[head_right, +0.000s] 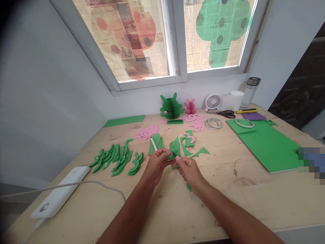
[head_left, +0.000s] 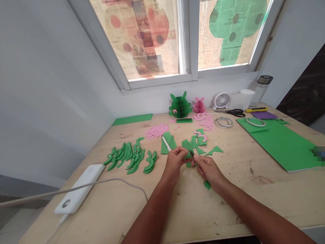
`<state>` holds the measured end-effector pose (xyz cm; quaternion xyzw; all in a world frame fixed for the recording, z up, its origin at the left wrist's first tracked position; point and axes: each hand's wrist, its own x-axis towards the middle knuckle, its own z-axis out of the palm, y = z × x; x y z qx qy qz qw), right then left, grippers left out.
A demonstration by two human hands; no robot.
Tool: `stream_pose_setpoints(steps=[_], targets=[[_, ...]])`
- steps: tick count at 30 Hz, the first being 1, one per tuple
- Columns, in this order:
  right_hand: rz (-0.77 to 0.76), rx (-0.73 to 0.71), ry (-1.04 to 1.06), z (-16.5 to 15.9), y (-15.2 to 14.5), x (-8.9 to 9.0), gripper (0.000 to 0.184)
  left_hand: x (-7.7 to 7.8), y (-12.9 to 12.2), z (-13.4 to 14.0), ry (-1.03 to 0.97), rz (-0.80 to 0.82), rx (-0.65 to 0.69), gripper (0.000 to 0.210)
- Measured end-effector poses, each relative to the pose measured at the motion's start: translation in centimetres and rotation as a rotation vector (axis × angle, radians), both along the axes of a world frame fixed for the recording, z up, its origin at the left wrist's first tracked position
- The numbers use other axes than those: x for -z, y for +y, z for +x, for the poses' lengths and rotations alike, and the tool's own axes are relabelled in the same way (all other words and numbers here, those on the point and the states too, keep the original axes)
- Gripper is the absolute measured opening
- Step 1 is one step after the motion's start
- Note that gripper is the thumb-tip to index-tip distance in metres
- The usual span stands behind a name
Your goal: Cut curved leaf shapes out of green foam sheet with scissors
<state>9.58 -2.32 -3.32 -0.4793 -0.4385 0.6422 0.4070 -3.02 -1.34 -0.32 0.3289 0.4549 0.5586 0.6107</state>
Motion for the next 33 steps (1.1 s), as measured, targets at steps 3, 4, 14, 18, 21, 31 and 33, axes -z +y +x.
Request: stream_pose_setpoints(steps=[3,4,14,18,21,31,33], targets=[[0.002,0.005,0.002,-0.08,-0.11,-0.18,0.045,0.04,0.09,0.02,0.006,-0.001,0.005,0.016],[0.002,0.007,0.001,-0.10,-0.16,-0.23,0.045,0.08,0.18,0.02,0.010,-0.009,0.007,0.016],[-0.004,0.001,0.003,-0.20,-0.31,-0.34,0.046,0.28,0.63,-0.10,0.024,-0.039,0.002,0.016],[0.006,0.006,0.003,-0.20,-0.32,-0.23,0.045,-0.10,0.20,0.00,0.017,-0.005,0.005,0.015],[0.012,0.009,0.004,-0.19,-0.29,-0.04,0.046,-0.34,-0.08,0.04,0.013,0.020,0.008,0.015],[0.003,0.002,0.008,-0.13,-0.20,-0.11,0.045,-0.34,-0.06,-0.18,0.030,0.008,0.068,0.014],[0.003,-0.001,0.009,-0.12,-0.20,-0.16,0.045,-0.28,-0.05,-0.23,0.032,0.007,0.080,0.014]])
